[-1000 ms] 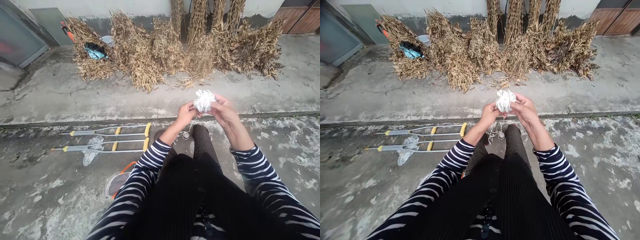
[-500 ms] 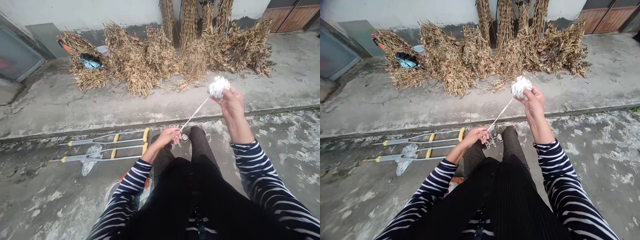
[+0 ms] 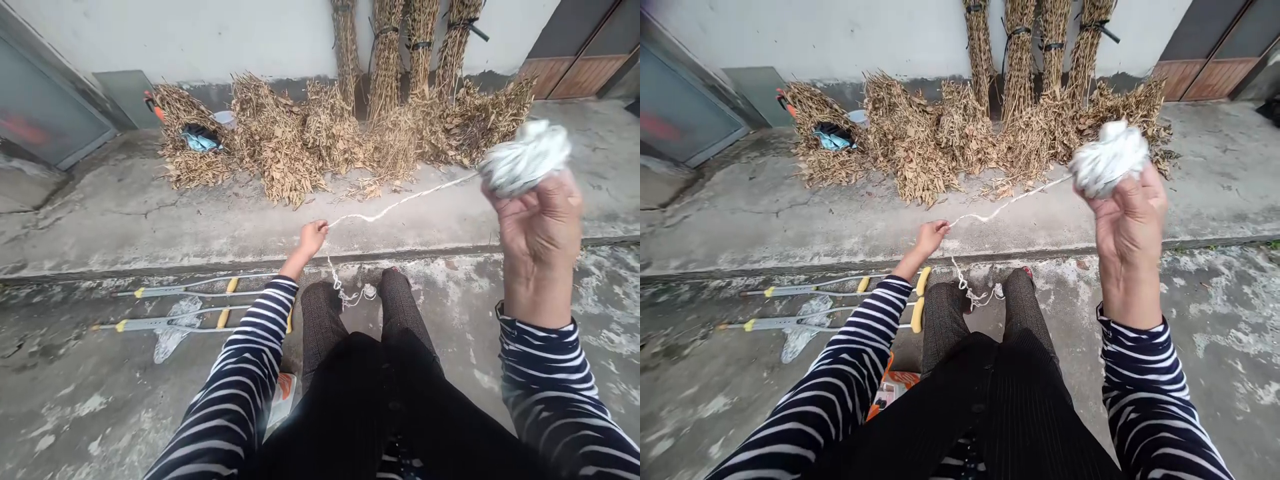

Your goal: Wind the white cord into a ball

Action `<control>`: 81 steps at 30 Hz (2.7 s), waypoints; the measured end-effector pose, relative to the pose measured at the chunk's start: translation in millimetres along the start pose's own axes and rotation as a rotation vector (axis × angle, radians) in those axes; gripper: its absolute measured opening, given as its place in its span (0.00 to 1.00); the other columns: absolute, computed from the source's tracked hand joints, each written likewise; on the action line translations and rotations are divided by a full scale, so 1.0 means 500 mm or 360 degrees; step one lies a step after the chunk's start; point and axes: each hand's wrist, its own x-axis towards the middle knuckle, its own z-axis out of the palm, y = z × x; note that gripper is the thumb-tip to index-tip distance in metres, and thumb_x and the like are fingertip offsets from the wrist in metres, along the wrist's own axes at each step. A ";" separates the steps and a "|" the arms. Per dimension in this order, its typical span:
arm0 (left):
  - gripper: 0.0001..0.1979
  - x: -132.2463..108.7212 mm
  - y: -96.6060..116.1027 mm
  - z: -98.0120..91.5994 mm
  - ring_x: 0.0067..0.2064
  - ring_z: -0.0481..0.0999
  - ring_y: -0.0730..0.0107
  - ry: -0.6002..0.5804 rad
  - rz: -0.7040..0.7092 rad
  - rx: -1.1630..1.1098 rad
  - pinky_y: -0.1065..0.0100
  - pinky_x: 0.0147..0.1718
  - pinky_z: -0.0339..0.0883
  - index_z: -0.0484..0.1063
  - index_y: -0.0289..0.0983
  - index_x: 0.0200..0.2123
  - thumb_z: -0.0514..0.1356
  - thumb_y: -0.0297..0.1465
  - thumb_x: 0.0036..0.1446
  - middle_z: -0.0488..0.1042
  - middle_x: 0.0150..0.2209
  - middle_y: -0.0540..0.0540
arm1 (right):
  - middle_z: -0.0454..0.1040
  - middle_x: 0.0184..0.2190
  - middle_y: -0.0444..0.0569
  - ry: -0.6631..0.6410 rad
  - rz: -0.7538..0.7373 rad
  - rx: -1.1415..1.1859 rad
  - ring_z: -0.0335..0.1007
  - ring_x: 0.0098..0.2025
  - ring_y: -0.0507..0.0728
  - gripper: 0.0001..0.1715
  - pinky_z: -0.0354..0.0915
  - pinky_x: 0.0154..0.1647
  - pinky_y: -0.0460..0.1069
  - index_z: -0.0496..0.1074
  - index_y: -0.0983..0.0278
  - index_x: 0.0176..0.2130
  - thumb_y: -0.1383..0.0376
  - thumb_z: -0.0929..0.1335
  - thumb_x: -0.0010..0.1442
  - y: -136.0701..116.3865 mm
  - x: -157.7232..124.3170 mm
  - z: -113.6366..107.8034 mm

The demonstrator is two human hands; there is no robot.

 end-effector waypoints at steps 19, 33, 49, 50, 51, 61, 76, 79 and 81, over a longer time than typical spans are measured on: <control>0.12 -0.200 0.171 0.127 0.24 0.75 0.78 -0.0619 0.0198 -0.1253 0.74 0.25 0.71 0.75 0.31 0.31 0.66 0.35 0.62 0.76 0.24 0.49 | 0.83 0.41 0.50 -0.0574 0.1125 0.0131 0.80 0.40 0.59 0.21 0.83 0.41 0.56 0.81 0.62 0.41 0.62 0.81 0.45 0.209 -0.024 0.111; 0.07 -0.205 -0.023 0.099 0.24 0.75 0.75 -0.0735 -0.0248 -0.1097 0.72 0.26 0.71 0.75 0.33 0.33 0.63 0.32 0.60 0.77 0.25 0.48 | 0.83 0.41 0.50 -0.0419 0.1258 -0.0069 0.81 0.44 0.64 0.20 0.83 0.44 0.64 0.79 0.62 0.39 0.66 0.77 0.42 0.281 0.021 0.113; 0.06 -0.235 -0.091 0.125 0.26 0.75 0.75 -0.0628 -0.0281 -0.0739 0.73 0.28 0.68 0.76 0.34 0.30 0.58 0.25 0.55 0.78 0.26 0.49 | 0.81 0.51 0.52 -0.0370 0.1266 0.0191 0.77 0.58 0.68 0.30 0.78 0.52 0.67 0.74 0.58 0.49 0.62 0.75 0.44 0.253 -0.098 0.058; 0.06 -0.236 -0.090 0.131 0.27 0.75 0.74 -0.0629 -0.0283 -0.0736 0.73 0.29 0.68 0.76 0.34 0.30 0.59 0.26 0.56 0.78 0.26 0.49 | 0.81 0.52 0.52 -0.0354 0.1207 0.0207 0.75 0.60 0.69 0.30 0.78 0.52 0.67 0.74 0.57 0.49 0.61 0.75 0.44 0.232 -0.091 0.052; 0.05 -0.238 -0.089 0.137 0.28 0.76 0.74 -0.0636 -0.0288 -0.0738 0.73 0.30 0.69 0.76 0.34 0.30 0.59 0.27 0.56 0.78 0.27 0.49 | 0.80 0.53 0.51 -0.0329 0.1151 0.0224 0.74 0.61 0.70 0.30 0.78 0.52 0.67 0.73 0.56 0.48 0.62 0.75 0.43 0.209 -0.082 0.046; 0.07 -0.218 -0.053 0.119 0.30 0.77 0.72 -0.0424 -0.0183 -0.0629 0.67 0.36 0.74 0.76 0.33 0.33 0.64 0.31 0.60 0.78 0.29 0.47 | 0.81 0.47 0.44 -0.0072 0.0309 0.0408 0.74 0.59 0.59 0.23 0.75 0.42 0.46 0.81 0.58 0.39 0.70 0.72 0.39 0.030 0.054 -0.095; 0.15 -0.163 0.162 0.136 0.52 0.80 0.59 -0.0590 0.0306 -0.0818 0.61 0.45 0.75 0.80 0.36 0.50 0.65 0.33 0.60 0.80 0.55 0.37 | 0.78 0.58 0.53 -0.0694 0.1105 0.0406 0.76 0.56 0.67 0.37 0.79 0.38 0.60 0.70 0.56 0.53 0.58 0.75 0.42 0.152 -0.024 0.004; 0.14 -0.199 0.211 0.175 0.49 0.80 0.63 -0.0713 0.0405 -0.1060 0.60 0.54 0.70 0.81 0.35 0.45 0.68 0.37 0.59 0.83 0.47 0.40 | 0.78 0.58 0.54 -0.0799 0.1106 0.0326 0.77 0.54 0.66 0.35 0.75 0.30 0.52 0.70 0.56 0.52 0.53 0.73 0.44 0.182 -0.019 0.006; 0.14 -0.216 0.227 0.181 0.46 0.80 0.65 -0.0753 0.0428 -0.1122 0.60 0.56 0.67 0.82 0.33 0.38 0.68 0.40 0.60 0.84 0.40 0.41 | 0.77 0.58 0.56 -0.0788 0.1121 0.0292 0.78 0.53 0.65 0.34 0.70 0.25 0.47 0.72 0.57 0.51 0.52 0.73 0.45 0.191 -0.018 0.004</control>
